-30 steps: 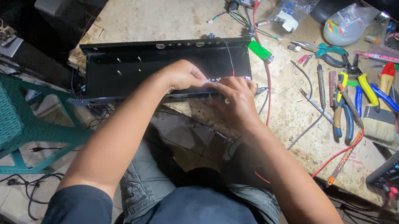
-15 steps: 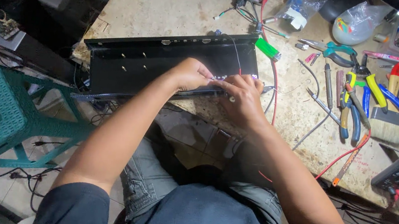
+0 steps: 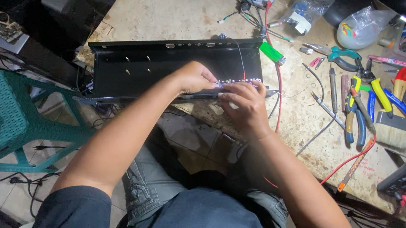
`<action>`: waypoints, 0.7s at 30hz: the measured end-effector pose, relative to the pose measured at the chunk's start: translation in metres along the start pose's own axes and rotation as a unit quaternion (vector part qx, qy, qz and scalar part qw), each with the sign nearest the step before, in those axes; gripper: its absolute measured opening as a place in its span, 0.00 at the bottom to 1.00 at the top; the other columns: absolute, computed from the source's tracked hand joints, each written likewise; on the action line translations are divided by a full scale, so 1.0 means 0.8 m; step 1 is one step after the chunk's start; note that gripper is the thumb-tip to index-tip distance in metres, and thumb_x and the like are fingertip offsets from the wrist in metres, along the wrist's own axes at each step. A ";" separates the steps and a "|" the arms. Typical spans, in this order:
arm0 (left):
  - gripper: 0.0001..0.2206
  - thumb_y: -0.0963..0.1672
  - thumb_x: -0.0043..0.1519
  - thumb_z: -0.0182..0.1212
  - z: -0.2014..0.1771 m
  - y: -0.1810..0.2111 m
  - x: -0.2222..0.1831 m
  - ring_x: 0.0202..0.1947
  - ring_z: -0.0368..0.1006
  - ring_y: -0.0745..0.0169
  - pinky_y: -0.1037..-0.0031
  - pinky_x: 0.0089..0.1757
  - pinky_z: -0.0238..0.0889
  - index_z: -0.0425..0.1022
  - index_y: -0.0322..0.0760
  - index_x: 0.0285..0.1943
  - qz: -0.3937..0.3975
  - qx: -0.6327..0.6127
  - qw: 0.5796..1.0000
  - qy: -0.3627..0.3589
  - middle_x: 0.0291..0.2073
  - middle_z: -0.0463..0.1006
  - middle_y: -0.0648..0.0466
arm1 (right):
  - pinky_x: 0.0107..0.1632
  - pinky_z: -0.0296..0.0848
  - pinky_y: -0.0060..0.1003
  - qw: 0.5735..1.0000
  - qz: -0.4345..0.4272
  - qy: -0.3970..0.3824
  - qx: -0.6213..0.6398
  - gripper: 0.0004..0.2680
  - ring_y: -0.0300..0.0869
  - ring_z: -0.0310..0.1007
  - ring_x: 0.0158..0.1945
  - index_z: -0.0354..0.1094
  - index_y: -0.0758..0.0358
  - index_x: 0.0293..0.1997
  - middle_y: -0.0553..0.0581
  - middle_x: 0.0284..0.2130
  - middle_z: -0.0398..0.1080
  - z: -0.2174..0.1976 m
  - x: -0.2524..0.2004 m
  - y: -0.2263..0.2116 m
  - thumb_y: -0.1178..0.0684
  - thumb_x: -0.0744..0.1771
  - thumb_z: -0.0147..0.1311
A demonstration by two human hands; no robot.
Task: Testing a circuit board with a multimeter and installing it into a metal chassis
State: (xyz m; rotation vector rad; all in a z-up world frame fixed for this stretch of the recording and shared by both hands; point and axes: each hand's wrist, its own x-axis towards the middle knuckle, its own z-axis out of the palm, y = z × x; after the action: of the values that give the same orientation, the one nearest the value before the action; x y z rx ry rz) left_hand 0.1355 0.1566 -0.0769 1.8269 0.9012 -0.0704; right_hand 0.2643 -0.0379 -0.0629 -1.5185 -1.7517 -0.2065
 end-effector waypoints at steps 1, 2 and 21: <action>0.13 0.47 0.56 0.71 0.000 -0.003 0.002 0.44 0.81 0.64 0.75 0.46 0.71 0.84 0.45 0.49 0.006 -0.005 1.000 -0.008 0.38 0.86 0.54 | 0.65 0.51 0.48 1.000 -0.015 0.017 -0.005 0.06 0.41 0.75 0.54 0.79 0.47 0.37 0.46 0.48 0.79 0.001 -0.001 -0.002 0.54 0.61 0.71; 0.13 0.47 0.56 0.71 0.001 -0.002 0.001 0.44 0.81 0.64 0.75 0.46 0.71 0.84 0.45 0.49 0.006 -0.005 1.000 -0.007 0.38 0.86 0.54 | 0.65 0.51 0.48 1.000 -0.015 0.017 -0.005 0.06 0.41 0.75 0.54 0.79 0.47 0.37 0.46 0.48 0.79 0.001 -0.001 -0.002 0.54 0.61 0.71; 0.18 0.47 0.58 0.71 0.004 -0.006 -0.003 0.44 0.80 0.64 0.72 0.48 0.71 0.80 0.36 0.56 0.037 -0.038 0.998 -0.026 0.39 0.83 0.50 | 0.69 0.47 0.52 1.000 0.004 0.003 -0.019 0.02 0.42 0.75 0.54 0.79 0.51 0.33 0.46 0.48 0.79 0.010 -0.006 0.000 0.52 0.65 0.67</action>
State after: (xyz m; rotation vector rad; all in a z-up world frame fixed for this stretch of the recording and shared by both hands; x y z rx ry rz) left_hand 0.1322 0.1537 -0.0811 1.7774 0.7876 -0.0364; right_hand 0.2607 -0.0369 -0.0716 -1.5493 -1.7469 -0.2404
